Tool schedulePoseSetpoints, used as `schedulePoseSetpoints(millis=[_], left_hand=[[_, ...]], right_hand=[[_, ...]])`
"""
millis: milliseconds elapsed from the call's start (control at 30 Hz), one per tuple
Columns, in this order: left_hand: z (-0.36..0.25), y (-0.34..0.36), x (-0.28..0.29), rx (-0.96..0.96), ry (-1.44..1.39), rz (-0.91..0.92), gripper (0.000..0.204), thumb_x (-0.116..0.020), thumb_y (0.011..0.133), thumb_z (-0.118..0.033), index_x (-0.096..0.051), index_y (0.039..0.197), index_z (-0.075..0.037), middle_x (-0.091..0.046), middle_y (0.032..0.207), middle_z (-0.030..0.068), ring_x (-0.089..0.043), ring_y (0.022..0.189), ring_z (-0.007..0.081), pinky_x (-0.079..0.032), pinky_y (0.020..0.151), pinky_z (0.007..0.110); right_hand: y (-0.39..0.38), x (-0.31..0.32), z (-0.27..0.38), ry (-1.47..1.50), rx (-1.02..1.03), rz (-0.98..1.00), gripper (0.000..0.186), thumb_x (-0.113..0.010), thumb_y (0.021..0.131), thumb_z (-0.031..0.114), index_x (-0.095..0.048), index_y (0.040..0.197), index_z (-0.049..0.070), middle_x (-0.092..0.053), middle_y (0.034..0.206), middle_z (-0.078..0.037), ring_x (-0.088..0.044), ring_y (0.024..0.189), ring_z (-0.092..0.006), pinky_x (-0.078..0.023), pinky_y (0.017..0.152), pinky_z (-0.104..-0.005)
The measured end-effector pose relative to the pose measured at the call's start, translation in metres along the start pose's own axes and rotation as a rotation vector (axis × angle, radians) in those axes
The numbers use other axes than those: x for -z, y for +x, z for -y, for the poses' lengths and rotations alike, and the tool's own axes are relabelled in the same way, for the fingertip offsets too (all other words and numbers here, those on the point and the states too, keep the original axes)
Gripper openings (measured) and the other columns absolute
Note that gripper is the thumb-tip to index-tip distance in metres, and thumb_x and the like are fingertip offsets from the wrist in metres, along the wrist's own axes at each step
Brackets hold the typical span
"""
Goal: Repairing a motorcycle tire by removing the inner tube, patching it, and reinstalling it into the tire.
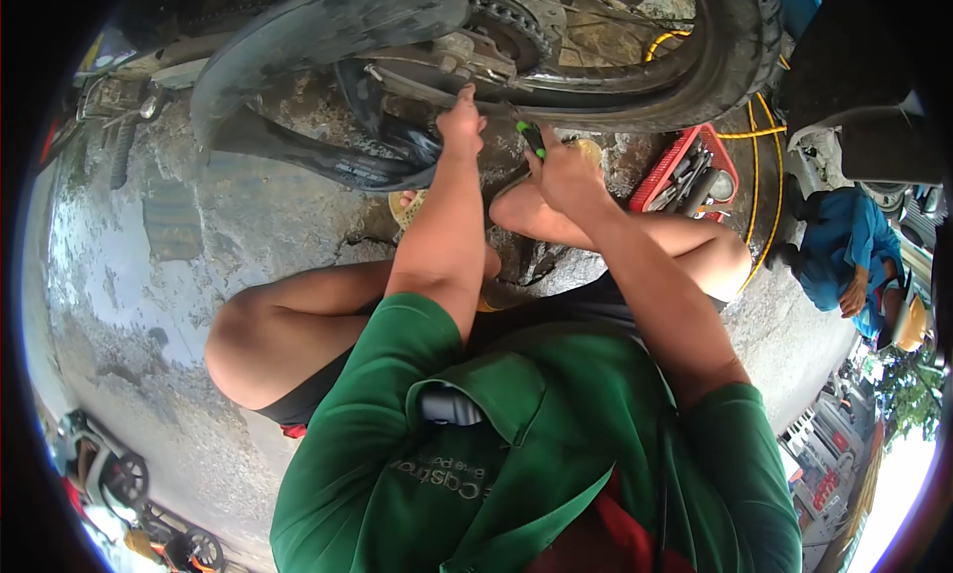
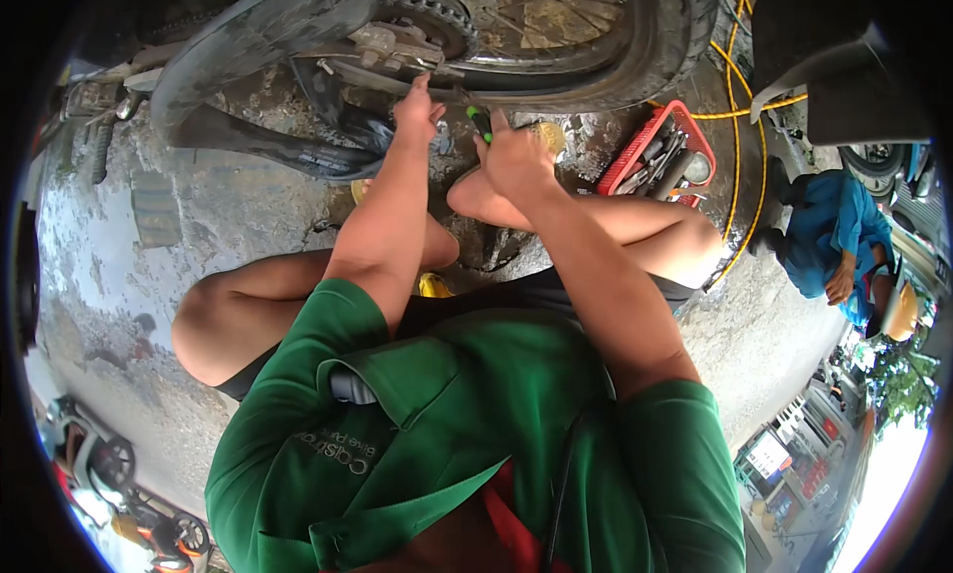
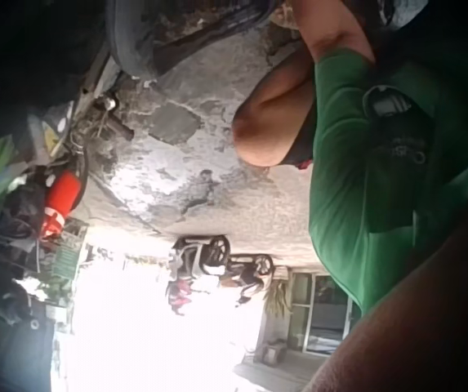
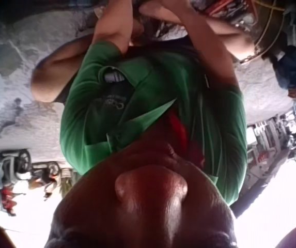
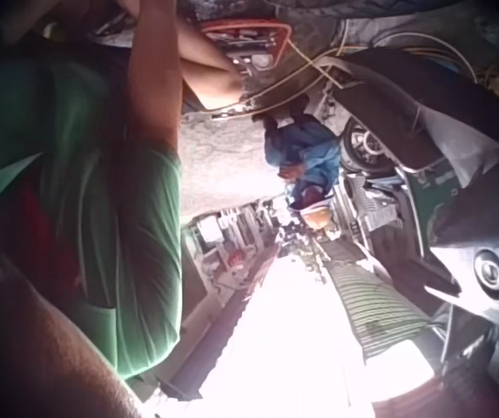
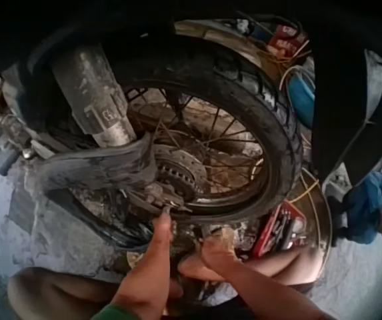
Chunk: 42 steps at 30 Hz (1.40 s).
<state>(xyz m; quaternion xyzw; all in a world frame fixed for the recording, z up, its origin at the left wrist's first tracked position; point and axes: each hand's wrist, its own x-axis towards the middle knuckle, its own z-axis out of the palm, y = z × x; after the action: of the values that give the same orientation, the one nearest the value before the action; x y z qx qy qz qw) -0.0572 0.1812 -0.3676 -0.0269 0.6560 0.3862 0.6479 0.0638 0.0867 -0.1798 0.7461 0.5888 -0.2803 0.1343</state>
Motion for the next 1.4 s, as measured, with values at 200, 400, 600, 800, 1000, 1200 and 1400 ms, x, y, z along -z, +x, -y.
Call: schedulePoseSetpoints(millis=[200, 400, 600, 800, 1000, 1200, 1400], left_hand=[[-0.01, 0.007, 0.009, 0.028, 0.044, -0.025, 0.055, -0.081, 0.078, -0.039, -0.061, 0.114, -0.003, -0.064, 0.102, 0.0108, -0.062, 0.075, 0.0245, -0.055, 0.064, 0.039], [-0.01, 0.022, -0.001, 0.082, 0.051, 0.023, 0.059, -0.083, 0.077, -0.04, -0.06, 0.12, -0.006, -0.064, 0.111, 0.0107, -0.065, 0.084, 0.028, -0.054, 0.072, 0.04], [-0.007, -0.019, 0.001, -0.482, 0.751, -0.497, 0.064, -0.084, 0.075, -0.048, -0.055, 0.125, -0.018, -0.052, 0.134, 0.0106, -0.055, 0.122, 0.0333, -0.05, 0.081, 0.051], [-0.013, -0.09, 0.01, -1.192, 1.603, -0.214, 0.072, -0.082, 0.074, -0.036, -0.05, 0.136, -0.019, -0.039, 0.147, 0.0099, -0.038, 0.137, 0.0342, -0.038, 0.103, 0.061], [-0.019, -0.088, 0.004, -1.277, 1.863, 0.019, 0.081, -0.08, 0.077, -0.036, -0.043, 0.148, -0.018, -0.035, 0.154, 0.0078, -0.036, 0.14, 0.0325, -0.033, 0.109, 0.063], [-0.031, -0.1, -0.005, -1.121, 1.897, 0.098, 0.082, -0.081, 0.078, -0.036, -0.043, 0.147, -0.016, -0.033, 0.155, 0.0084, -0.034, 0.142, 0.0342, -0.036, 0.107, 0.061], [-0.04, -0.11, -0.022, -0.937, 1.987, 0.091, 0.078, -0.082, 0.076, -0.034, -0.046, 0.143, -0.014, -0.036, 0.152, 0.01, -0.04, 0.138, 0.0348, -0.04, 0.108, 0.054]], right_hand=[[-0.053, -0.003, -0.054, 0.373, 0.062, -0.094, 0.052, -0.052, 0.102, 0.039, -0.048, 0.141, 0.004, -0.069, 0.105, -0.029, -0.066, 0.103, -0.0448, -0.051, 0.093, -0.0486], [-0.128, 0.025, -0.114, 0.593, 0.022, -0.176, 0.054, -0.052, 0.103, 0.036, -0.045, 0.143, -0.001, -0.064, 0.114, -0.034, -0.062, 0.115, -0.0434, -0.048, 0.099, -0.0434], [-0.167, 0.037, -0.17, 0.669, -0.076, -0.306, 0.056, -0.052, 0.104, 0.035, -0.044, 0.143, -0.004, -0.063, 0.12, -0.033, -0.061, 0.119, -0.0396, -0.046, 0.101, -0.0413], [-0.196, 0.055, -0.289, 0.411, -0.281, -0.818, 0.055, -0.054, 0.103, 0.038, -0.048, 0.142, 0.0, -0.067, 0.113, -0.029, -0.067, 0.106, -0.0382, -0.049, 0.093, -0.041], [-0.207, 0.044, -0.431, 0.521, -0.624, -0.835, 0.054, -0.052, 0.102, 0.043, -0.055, 0.135, 0.0, -0.069, 0.107, -0.028, -0.066, 0.106, -0.0419, -0.05, 0.09, -0.0436], [-0.193, 0.004, -0.535, 0.567, -0.95, -0.921, 0.058, -0.052, 0.099, 0.049, -0.057, 0.135, 0.005, -0.067, 0.113, -0.029, -0.063, 0.111, -0.0448, -0.049, 0.094, -0.0468], [-0.198, 0.019, -0.571, 0.561, -1.015, -1.064, 0.062, -0.052, 0.097, 0.055, -0.056, 0.137, 0.007, -0.064, 0.123, -0.029, -0.059, 0.117, -0.0449, -0.046, 0.099, -0.0476]])
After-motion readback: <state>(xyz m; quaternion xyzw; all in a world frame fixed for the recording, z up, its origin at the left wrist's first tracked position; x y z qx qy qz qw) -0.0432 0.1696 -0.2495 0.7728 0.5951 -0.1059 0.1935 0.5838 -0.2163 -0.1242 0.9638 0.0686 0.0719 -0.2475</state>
